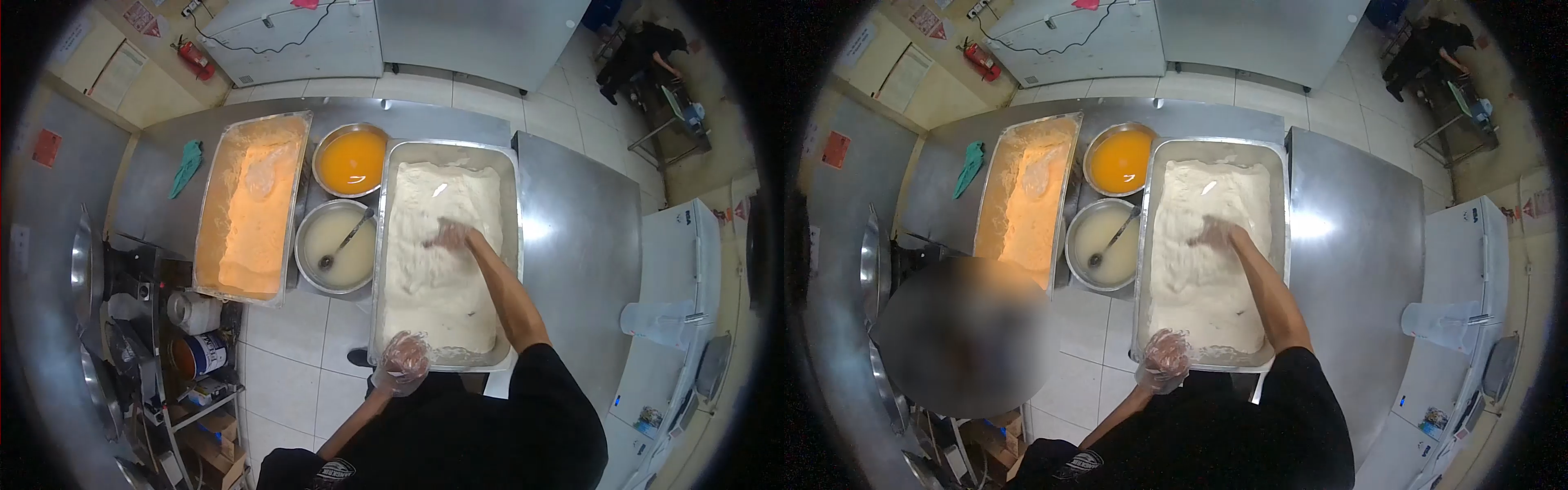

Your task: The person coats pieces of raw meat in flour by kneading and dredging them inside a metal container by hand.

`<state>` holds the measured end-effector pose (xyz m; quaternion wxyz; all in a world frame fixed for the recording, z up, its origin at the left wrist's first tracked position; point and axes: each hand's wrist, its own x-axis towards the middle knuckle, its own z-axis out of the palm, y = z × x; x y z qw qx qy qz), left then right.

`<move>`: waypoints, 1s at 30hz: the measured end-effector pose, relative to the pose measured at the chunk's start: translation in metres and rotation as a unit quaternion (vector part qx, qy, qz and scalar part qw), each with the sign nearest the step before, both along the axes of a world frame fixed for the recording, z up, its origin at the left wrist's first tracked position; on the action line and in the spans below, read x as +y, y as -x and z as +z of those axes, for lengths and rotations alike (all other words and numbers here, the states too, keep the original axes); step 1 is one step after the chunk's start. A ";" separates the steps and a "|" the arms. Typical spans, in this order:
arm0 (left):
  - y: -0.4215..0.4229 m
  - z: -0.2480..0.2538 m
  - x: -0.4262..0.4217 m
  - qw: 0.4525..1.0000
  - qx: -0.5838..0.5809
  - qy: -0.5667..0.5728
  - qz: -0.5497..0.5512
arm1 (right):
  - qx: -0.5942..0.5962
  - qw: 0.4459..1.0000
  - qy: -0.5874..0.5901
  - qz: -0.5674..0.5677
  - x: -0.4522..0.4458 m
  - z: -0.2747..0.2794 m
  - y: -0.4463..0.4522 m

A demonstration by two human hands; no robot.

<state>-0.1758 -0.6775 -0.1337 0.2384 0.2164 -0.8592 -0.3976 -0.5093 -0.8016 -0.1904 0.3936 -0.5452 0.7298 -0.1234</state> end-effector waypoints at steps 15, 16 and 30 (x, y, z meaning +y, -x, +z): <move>0.032 -0.034 -0.039 0.965 -0.196 0.161 0.065 | 0.036 0.986 0.003 0.162 0.017 -0.011 -0.030; 0.048 -0.036 -0.048 0.966 -0.225 0.102 0.080 | 0.011 0.983 -0.025 0.183 0.019 0.010 -0.019; 0.136 -0.157 -0.126 0.912 -0.228 -0.296 0.172 | -0.161 0.868 -0.122 -0.454 0.103 0.012 -0.059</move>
